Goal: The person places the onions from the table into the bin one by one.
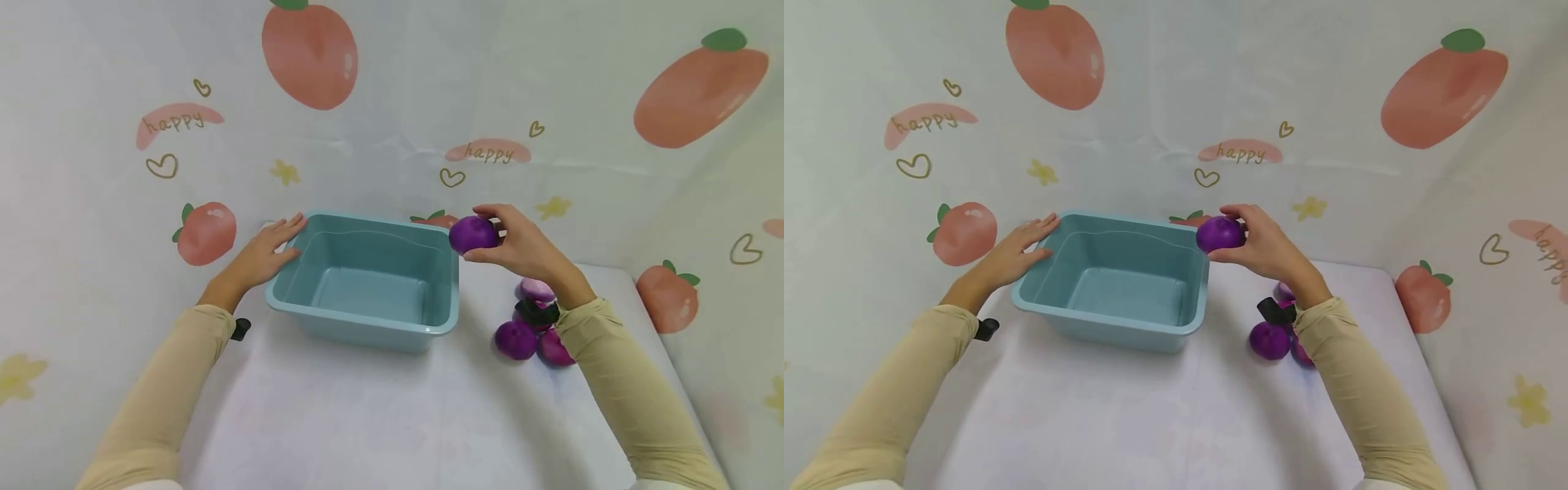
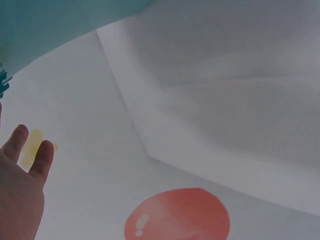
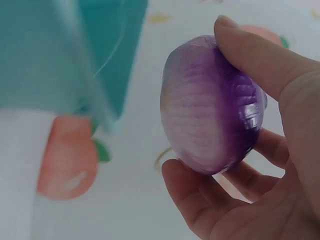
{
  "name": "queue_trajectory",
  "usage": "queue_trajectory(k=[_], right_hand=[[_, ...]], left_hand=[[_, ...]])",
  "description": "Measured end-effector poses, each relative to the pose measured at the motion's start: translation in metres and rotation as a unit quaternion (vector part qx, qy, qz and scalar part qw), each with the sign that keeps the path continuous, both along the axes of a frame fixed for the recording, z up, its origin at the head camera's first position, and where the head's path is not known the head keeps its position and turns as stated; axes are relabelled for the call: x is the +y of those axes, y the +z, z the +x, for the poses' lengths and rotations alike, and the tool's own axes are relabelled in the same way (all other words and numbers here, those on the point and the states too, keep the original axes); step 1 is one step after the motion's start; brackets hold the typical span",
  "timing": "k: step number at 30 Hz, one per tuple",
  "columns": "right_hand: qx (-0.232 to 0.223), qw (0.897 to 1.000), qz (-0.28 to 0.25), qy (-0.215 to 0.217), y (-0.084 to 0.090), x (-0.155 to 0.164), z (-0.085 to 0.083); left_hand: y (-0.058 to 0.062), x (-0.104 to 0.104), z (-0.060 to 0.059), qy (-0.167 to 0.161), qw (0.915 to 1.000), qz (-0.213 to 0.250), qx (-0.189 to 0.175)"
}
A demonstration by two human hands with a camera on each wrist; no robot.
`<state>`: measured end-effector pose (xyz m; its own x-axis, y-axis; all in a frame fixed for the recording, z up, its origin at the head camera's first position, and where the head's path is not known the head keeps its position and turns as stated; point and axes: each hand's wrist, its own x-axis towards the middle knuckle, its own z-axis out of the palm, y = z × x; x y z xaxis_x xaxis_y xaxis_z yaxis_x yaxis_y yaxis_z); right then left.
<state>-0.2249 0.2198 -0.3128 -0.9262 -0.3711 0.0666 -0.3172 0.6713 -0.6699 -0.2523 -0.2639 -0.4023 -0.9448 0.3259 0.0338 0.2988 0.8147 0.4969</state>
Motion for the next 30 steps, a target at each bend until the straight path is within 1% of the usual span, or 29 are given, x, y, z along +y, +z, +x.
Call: queue_trajectory(k=[6,9,13,15,20,26,30], right_hand=[[0.013,0.999,-0.02,0.038,0.018,-0.031,-0.006],[0.028,0.997,-0.024,0.06,0.022,-0.047,-0.011],[0.044,0.995,-0.032,0.088,0.021,-0.069,-0.023],[0.042,0.993,-0.039,0.099,0.017,-0.079,-0.029],[0.017,0.991,-0.045,0.121,0.002,-0.111,-0.044],[0.005,0.987,-0.032,0.16,-0.023,-0.149,-0.057],[-0.01,0.984,-0.022,0.178,-0.041,-0.171,-0.065]], left_hand=[[-0.001,-0.001,0.001,0.005,1.0,0.001,-0.006],[-0.001,0.001,0.002,0.001,1.0,0.004,-0.005],[0.0,0.002,0.002,-0.001,1.0,0.009,-0.003],[0.0,0.002,0.002,-0.003,0.9999,0.011,-0.002],[-0.003,0.0,0.0,-0.003,1.0,0.007,0.006],[-0.005,-0.002,0.001,0.003,0.9999,0.011,0.002],[-0.005,0.0,-0.002,0.001,0.9999,0.015,0.006]])
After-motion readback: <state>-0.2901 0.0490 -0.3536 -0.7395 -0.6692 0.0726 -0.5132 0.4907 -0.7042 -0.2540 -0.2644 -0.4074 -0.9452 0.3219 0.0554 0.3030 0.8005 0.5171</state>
